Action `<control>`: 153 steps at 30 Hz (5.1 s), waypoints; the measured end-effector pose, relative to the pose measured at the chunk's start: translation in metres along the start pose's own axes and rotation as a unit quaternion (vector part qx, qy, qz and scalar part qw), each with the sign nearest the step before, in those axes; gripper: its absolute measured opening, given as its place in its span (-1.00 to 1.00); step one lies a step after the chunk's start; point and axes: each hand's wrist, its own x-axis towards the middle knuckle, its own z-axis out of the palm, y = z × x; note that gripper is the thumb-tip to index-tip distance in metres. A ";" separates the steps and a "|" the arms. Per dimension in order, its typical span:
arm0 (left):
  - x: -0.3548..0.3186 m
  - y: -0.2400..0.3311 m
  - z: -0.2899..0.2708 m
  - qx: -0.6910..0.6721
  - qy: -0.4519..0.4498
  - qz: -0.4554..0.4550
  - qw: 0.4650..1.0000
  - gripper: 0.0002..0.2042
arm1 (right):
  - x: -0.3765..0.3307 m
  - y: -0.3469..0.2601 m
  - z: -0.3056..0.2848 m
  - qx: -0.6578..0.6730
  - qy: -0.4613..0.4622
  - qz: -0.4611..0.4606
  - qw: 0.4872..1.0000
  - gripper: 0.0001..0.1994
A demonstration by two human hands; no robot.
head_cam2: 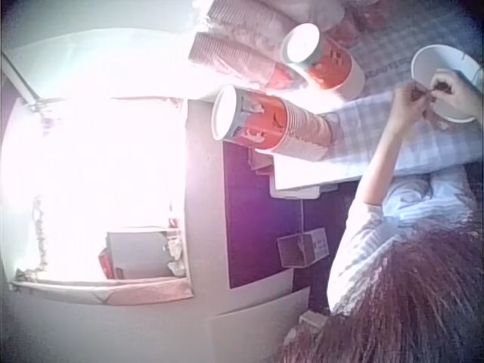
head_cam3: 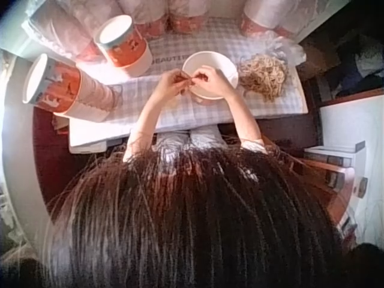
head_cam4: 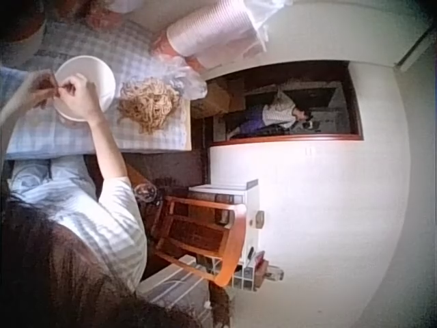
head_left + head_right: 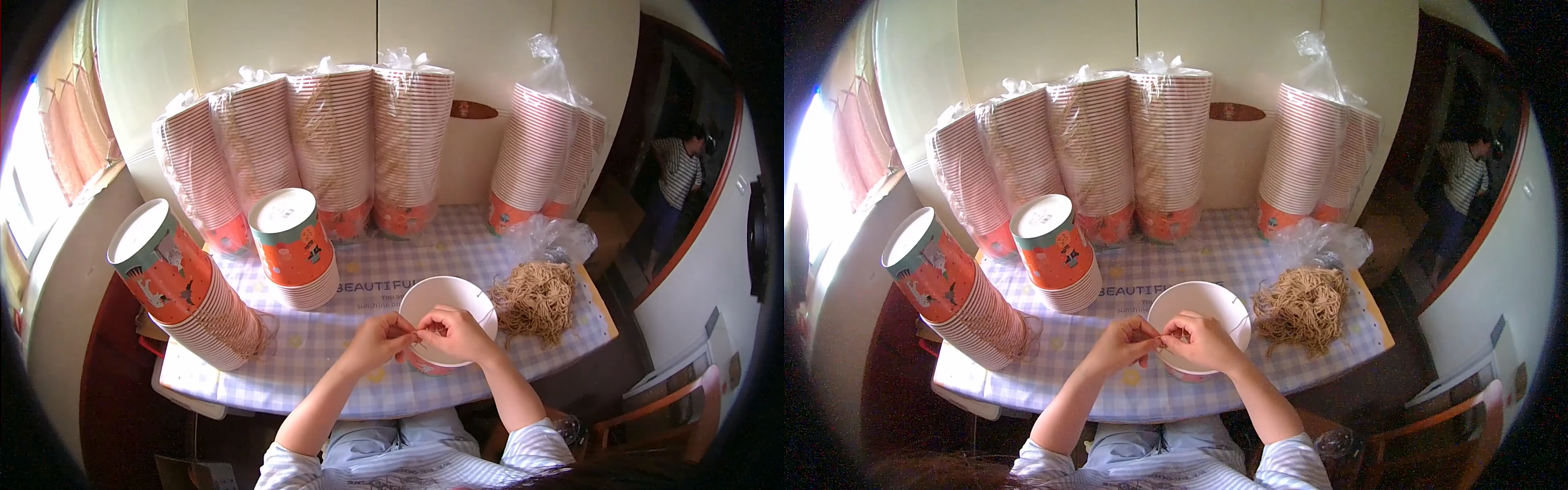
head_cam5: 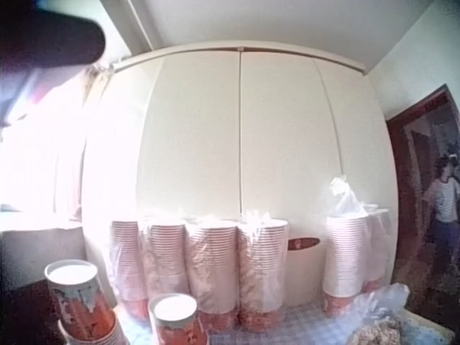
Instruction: Threading string handles through pre-punched holes in paper bowls or containers.
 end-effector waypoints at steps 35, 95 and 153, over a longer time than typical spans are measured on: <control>-0.005 -0.013 0.006 0.027 0.091 0.051 0.994 -0.91 | -0.002 -0.013 0.002 -0.159 0.047 -0.065 0.984 -0.88; 0.004 -0.011 0.004 0.140 0.155 0.133 0.969 -0.85 | -0.001 -0.022 0.000 -0.039 0.030 0.018 0.999 -0.79; -0.013 -0.009 -0.003 -0.159 0.078 0.048 0.983 -0.94 | -0.004 -0.002 -0.001 0.007 0.015 -0.002 1.000 -0.91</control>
